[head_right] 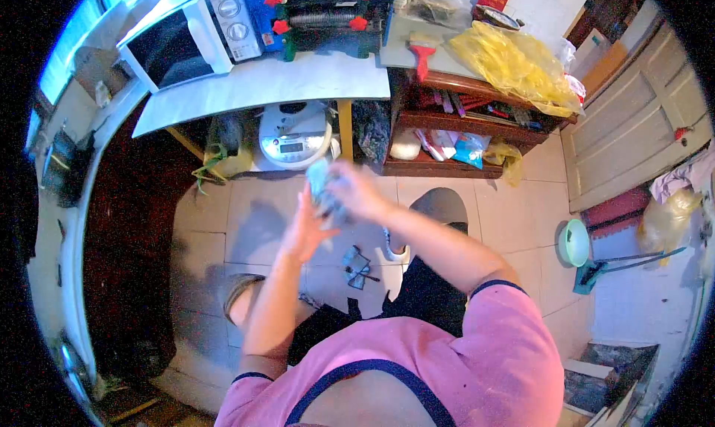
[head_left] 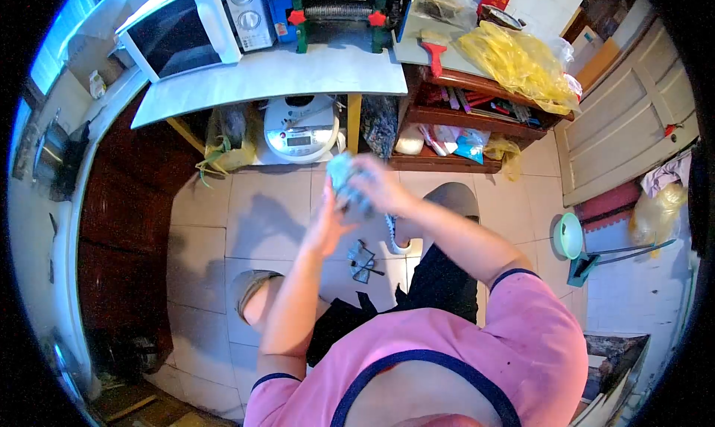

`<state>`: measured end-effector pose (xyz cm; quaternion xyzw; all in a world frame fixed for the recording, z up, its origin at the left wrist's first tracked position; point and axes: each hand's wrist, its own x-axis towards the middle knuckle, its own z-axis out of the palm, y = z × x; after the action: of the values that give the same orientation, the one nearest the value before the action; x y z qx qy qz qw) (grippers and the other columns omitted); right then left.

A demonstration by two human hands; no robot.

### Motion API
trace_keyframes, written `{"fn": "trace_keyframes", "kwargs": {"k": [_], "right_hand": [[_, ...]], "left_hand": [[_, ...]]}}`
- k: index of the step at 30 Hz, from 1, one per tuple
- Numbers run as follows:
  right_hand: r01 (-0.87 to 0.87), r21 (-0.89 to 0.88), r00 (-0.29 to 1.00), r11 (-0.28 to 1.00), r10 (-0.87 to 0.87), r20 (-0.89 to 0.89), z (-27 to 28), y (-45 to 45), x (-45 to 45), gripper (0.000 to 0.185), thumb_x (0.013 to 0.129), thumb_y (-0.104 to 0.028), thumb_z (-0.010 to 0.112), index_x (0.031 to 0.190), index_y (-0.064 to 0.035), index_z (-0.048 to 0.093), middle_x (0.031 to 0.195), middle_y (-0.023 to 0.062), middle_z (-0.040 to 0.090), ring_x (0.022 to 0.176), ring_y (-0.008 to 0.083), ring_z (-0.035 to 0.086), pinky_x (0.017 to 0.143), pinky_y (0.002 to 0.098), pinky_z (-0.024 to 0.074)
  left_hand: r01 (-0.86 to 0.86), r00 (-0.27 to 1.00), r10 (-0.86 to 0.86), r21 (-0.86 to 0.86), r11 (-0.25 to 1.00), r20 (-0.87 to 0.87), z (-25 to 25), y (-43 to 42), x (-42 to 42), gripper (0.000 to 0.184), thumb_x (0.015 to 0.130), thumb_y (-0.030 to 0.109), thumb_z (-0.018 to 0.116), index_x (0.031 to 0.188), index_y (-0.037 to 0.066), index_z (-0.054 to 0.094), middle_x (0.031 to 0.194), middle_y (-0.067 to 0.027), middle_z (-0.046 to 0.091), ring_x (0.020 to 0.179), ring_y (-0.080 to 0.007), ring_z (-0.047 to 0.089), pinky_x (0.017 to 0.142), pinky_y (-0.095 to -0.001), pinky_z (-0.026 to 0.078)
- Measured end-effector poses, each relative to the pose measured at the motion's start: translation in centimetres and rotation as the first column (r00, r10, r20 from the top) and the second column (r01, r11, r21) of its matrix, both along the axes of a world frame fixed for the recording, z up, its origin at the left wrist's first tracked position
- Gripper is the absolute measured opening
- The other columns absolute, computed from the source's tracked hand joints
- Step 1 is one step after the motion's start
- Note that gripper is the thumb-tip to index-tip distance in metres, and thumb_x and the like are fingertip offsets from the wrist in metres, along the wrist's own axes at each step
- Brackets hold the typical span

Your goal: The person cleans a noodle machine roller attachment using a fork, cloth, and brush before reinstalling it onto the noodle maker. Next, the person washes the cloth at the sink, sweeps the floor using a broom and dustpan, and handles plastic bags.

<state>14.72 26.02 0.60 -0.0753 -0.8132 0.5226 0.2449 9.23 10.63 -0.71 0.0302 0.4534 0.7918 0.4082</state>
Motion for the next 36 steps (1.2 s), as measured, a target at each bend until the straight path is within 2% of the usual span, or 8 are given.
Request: {"fn": "trace_keyframes", "kwargs": {"k": [3, 8, 10, 16, 19, 22, 29, 36], "right_hand": [[-0.177, 0.234, 0.903, 0.956, 0.063, 0.426, 4.8, 0.1, -0.2, 0.023, 0.082, -0.027, 0.055, 0.082, -0.0057, 0.064, 0.079, 0.0148, 0.063, 0.073, 0.0267, 0.060, 0.068, 0.0356, 0.0468], [0.604, 0.576, 0.680, 0.551, -0.733, -0.010, 10.8, 20.5, -4.8, 0.037, 0.082, -0.044, 0.051, 0.080, -0.0096, 0.063, 0.075, 0.0135, 0.063, 0.072, 0.0306, 0.061, 0.064, 0.0412, 0.0471], [0.463, 0.619, 0.604, 0.634, -0.737, 0.304, 14.7, 23.6, -4.8, 0.046, 0.077, -0.052, 0.053, 0.094, -0.0106, 0.066, 0.089, 0.0182, 0.064, 0.085, 0.0320, 0.061, 0.073, 0.0416, 0.0471], [0.307, 0.770, 0.698, 0.560, -0.682, 0.217, 11.0, 27.3, -7.9, 0.049, 0.075, -0.045, 0.056, 0.085, 0.0020, 0.065, 0.081, 0.0189, 0.065, 0.071, 0.0291, 0.063, 0.060, 0.0385, 0.0484], [0.526, 0.006, 0.796, 0.850, -0.495, 0.349, 10.0, 24.7, -6.2, 0.028, 0.076, -0.031, 0.056, 0.064, -0.0048, 0.055, 0.059, 0.0061, 0.055, 0.037, 0.0154, 0.044, 0.034, 0.0309, 0.0319], [0.304, -0.403, 0.946, 0.863, -0.324, 0.019, 7.4, 14.6, -3.2, 0.015, 0.082, -0.020, 0.058, 0.087, -0.0057, 0.054, 0.078, 0.0013, 0.056, 0.068, 0.0086, 0.053, 0.057, 0.0254, 0.0427], [-0.021, -0.683, 0.951, 0.730, 0.225, 0.210, 1.6, -2.7, -0.8, 0.031, 0.092, -0.034, 0.046, 0.084, -0.0053, 0.057, 0.066, 0.0028, 0.058, 0.048, 0.0080, 0.053, 0.038, 0.0194, 0.0368], [0.036, -0.790, 0.920, 0.612, 0.288, 0.265, 0.3, -3.3, -1.2, 0.038, 0.089, -0.045, 0.045, 0.076, -0.0099, 0.052, 0.064, -0.0007, 0.051, 0.045, 0.0061, 0.043, 0.034, 0.0187, 0.0261]], "left_hand": [[-0.120, 0.990, 0.111, 0.113, 0.986, 0.081, -2.1, 1.4, 0.2, 0.039, 0.090, 0.039, 0.044, 0.118, 0.013, 0.045, 0.110, -0.0077, 0.053, 0.104, -0.0200, 0.050, 0.090, -0.0404, 0.041], [-0.139, 0.975, 0.124, 0.070, 0.988, 0.186, -2.5, -0.4, -2.3, 0.038, 0.092, 0.038, 0.040, 0.111, 0.007, 0.052, 0.098, -0.0095, 0.059, 0.091, -0.0216, 0.058, 0.077, -0.0380, 0.049], [-0.138, 0.988, 0.138, -0.009, 0.990, 0.062, -1.3, -0.9, -2.4, 0.040, 0.092, 0.039, 0.038, 0.112, 0.007, 0.051, 0.099, -0.0105, 0.060, 0.089, -0.0216, 0.059, 0.076, -0.0379, 0.049], [-0.075, 0.990, 0.074, 0.000, 0.997, 0.116, -2.3, -2.8, -3.5, 0.033, 0.089, 0.020, 0.039, 0.119, 0.007, 0.047, 0.108, -0.0115, 0.058, 0.093, -0.0225, 0.058, 0.080, -0.0376, 0.048], [-0.185, 0.982, 0.184, -0.014, 0.983, -0.043, -2.4, -2.3, -2.5, 0.039, 0.085, 0.010, 0.041, 0.124, 0.008, 0.043, 0.114, -0.0120, 0.055, 0.098, -0.0225, 0.056, 0.084, -0.0362, 0.046], [-0.209, 0.958, 0.187, -0.084, 0.974, -0.217, -2.5, -1.9, -2.7, 0.045, 0.083, 0.004, 0.042, 0.127, 0.008, 0.040, 0.117, -0.0106, 0.051, 0.102, -0.0205, 0.054, 0.088, -0.0337, 0.044], [-0.017, 1.000, 0.016, -0.039, 0.999, -0.019, -1.2, -2.2, -1.0, 0.046, 0.089, 0.035, 0.050, 0.120, 0.001, 0.046, 0.109, -0.0066, 0.053, 0.100, -0.0136, 0.049, 0.088, -0.0278, 0.038], [0.010, 0.903, -0.105, -0.226, 0.974, -0.416, -0.1, -3.7, -0.6, 0.046, 0.081, 0.026, 0.063, 0.119, 0.005, 0.049, 0.098, -0.0028, 0.056, 0.084, -0.0093, 0.053, 0.076, -0.0232, 0.043]]}}
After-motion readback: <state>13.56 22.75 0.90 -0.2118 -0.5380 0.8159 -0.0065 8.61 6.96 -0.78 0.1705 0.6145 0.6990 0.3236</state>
